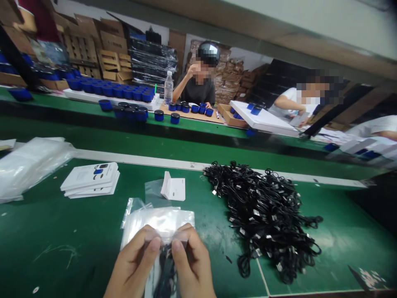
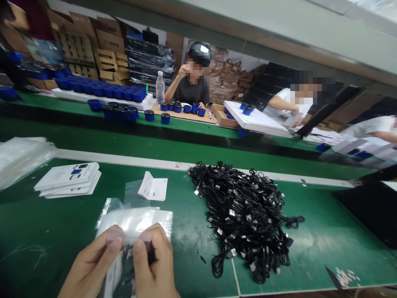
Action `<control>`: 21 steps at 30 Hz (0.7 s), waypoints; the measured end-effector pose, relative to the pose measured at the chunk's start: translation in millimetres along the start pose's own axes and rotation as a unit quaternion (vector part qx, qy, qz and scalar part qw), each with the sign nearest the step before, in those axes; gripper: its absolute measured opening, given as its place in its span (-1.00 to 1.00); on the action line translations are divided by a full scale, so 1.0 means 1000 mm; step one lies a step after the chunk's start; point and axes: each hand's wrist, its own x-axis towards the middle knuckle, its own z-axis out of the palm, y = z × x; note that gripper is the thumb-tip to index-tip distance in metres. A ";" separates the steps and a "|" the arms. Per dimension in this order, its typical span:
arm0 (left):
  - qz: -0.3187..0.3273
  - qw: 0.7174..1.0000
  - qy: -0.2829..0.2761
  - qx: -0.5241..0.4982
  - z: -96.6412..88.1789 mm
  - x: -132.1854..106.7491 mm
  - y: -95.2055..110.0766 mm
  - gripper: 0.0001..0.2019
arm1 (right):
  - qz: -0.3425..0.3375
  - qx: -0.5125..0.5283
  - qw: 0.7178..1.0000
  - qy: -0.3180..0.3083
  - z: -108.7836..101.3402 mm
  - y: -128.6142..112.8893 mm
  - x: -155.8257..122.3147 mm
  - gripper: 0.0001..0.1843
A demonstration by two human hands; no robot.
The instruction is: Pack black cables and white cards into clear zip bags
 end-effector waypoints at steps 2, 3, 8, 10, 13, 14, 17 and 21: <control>-0.019 0.999 -0.034 0.004 -0.005 0.004 0.008 -0.66 | -0.019 0.030 0.999 -0.032 -0.006 -0.003 0.008 -0.68; -0.025 0.999 -0.047 0.007 -0.007 0.005 0.011 -0.66 | -0.020 0.036 0.999 -0.035 -0.008 -0.005 0.010 -0.69; -0.046 0.994 -0.093 0.013 -0.010 0.006 0.015 -0.69 | -0.033 0.041 0.998 -0.017 -0.006 -0.005 0.008 -0.69; -0.050 0.993 -0.101 0.018 -0.010 0.006 0.012 -0.69 | -0.045 0.033 0.998 -0.004 -0.003 -0.004 0.005 -0.70; -0.050 0.993 -0.105 0.032 -0.012 0.007 0.007 -0.69 | -0.056 0.021 0.998 0.007 -0.003 0.000 0.004 -0.72; -0.051 0.992 -0.109 0.036 -0.013 0.007 0.005 -0.69 | -0.057 0.017 0.998 0.006 -0.003 0.001 0.003 -0.73; -0.056 0.989 -0.133 0.033 -0.014 0.009 0.002 -0.70 | -0.052 -0.008 0.998 -0.032 -0.006 0.005 0.003 -0.73; -0.051 0.986 -0.152 0.045 -0.014 0.010 0.000 -0.73 | -0.062 -0.064 0.992 -0.085 -0.011 0.007 0.004 -0.75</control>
